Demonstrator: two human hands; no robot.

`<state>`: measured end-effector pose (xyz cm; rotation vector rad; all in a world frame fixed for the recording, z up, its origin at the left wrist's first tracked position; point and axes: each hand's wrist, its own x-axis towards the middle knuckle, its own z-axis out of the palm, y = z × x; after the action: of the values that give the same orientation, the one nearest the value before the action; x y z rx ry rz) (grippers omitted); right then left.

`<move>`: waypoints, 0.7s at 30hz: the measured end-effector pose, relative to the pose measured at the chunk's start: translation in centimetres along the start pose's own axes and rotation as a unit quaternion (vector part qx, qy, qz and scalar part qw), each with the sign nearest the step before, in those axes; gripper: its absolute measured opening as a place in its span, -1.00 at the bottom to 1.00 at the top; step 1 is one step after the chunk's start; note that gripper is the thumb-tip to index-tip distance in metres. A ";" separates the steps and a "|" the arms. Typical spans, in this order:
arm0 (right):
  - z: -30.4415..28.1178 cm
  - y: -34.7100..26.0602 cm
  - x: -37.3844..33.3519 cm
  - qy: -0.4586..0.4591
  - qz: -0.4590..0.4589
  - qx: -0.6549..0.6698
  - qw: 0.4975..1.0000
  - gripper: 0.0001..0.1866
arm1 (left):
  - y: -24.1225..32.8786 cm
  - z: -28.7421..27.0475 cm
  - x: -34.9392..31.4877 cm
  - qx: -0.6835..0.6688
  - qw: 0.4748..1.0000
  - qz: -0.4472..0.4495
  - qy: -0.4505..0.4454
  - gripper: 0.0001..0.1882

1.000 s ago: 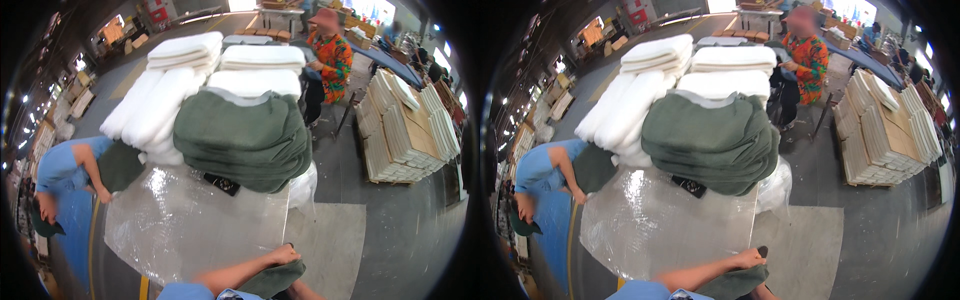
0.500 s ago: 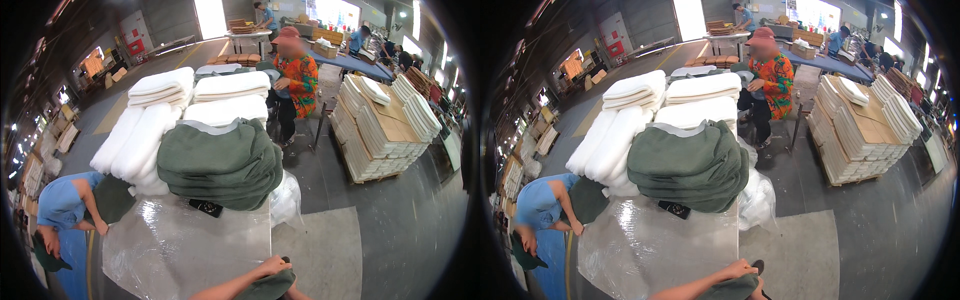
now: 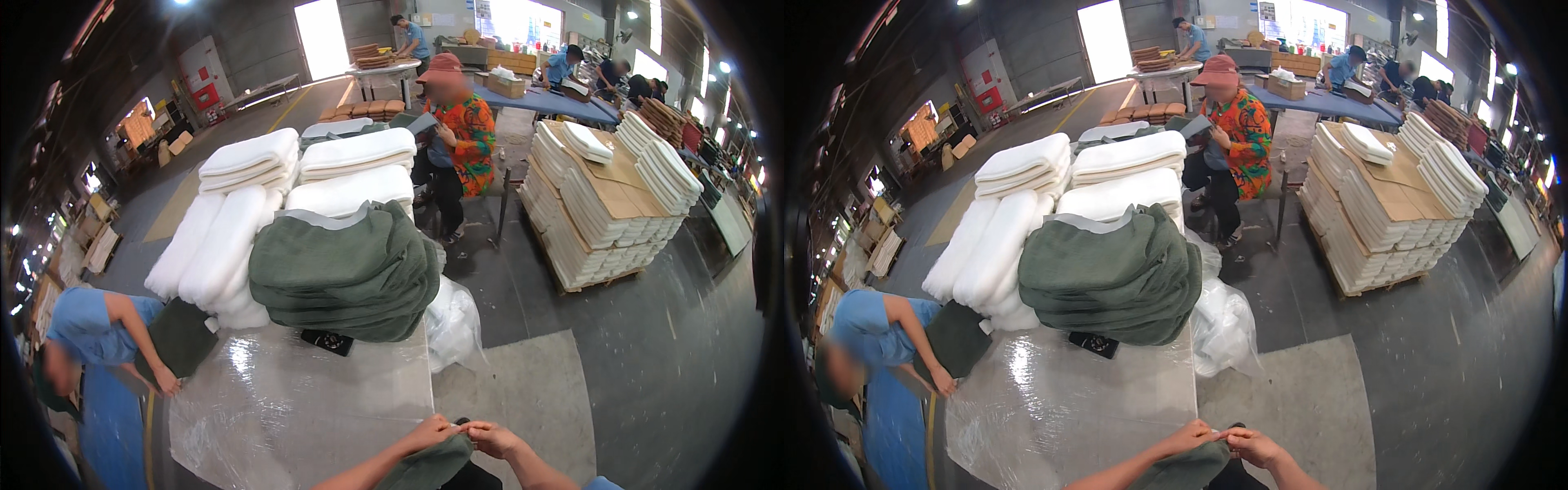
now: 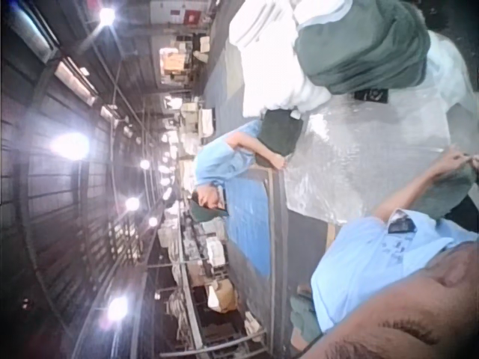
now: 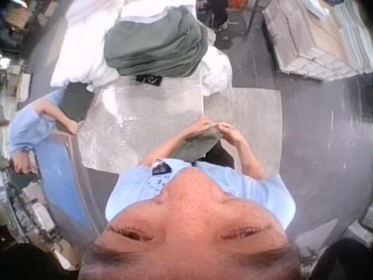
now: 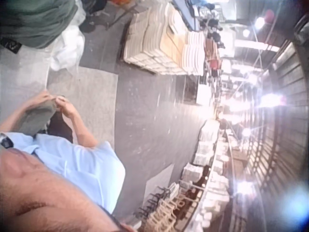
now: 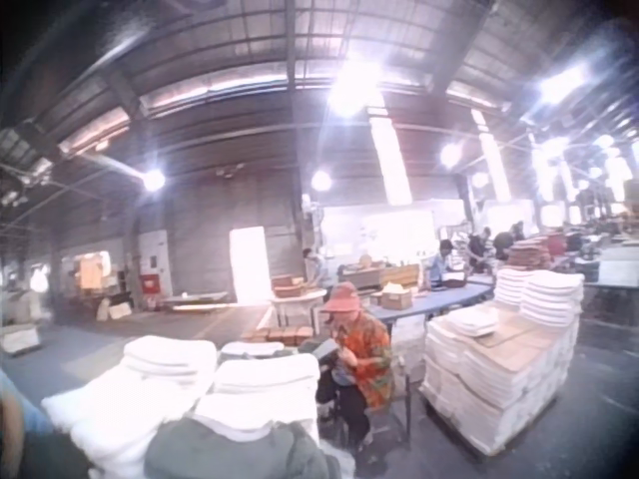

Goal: The person inserts white foam inserts into green fabric pillowcases and ties the closures. The person handles multiple pillowcases one at a time, aligning the foam, inserting it, and securing the tie closure before placing the finished item aside.

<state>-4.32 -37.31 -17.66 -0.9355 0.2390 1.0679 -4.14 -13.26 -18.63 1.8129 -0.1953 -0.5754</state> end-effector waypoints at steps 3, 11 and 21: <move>-0.1 -0.4 -0.3 -0.012 0.020 -0.027 0.999 -0.62 | 0.0 -0.4 -1.1 -0.028 0.999 -0.024 -0.024 -0.52; -1.0 -0.9 0.2 -0.035 0.065 -0.119 0.990 -0.59 | 0.0 -1.9 -3.9 0.009 0.995 -0.029 -0.097 -0.54; -0.3 -3.4 2.4 -0.060 0.102 -0.300 0.947 -0.71 | -1.1 -3.3 -7.3 0.050 0.986 -0.117 -0.109 -0.46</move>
<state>-0.24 -36.51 -17.38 -1.4051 -0.1057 1.4210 -9.07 -7.07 -16.90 1.8822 -0.1620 -0.9476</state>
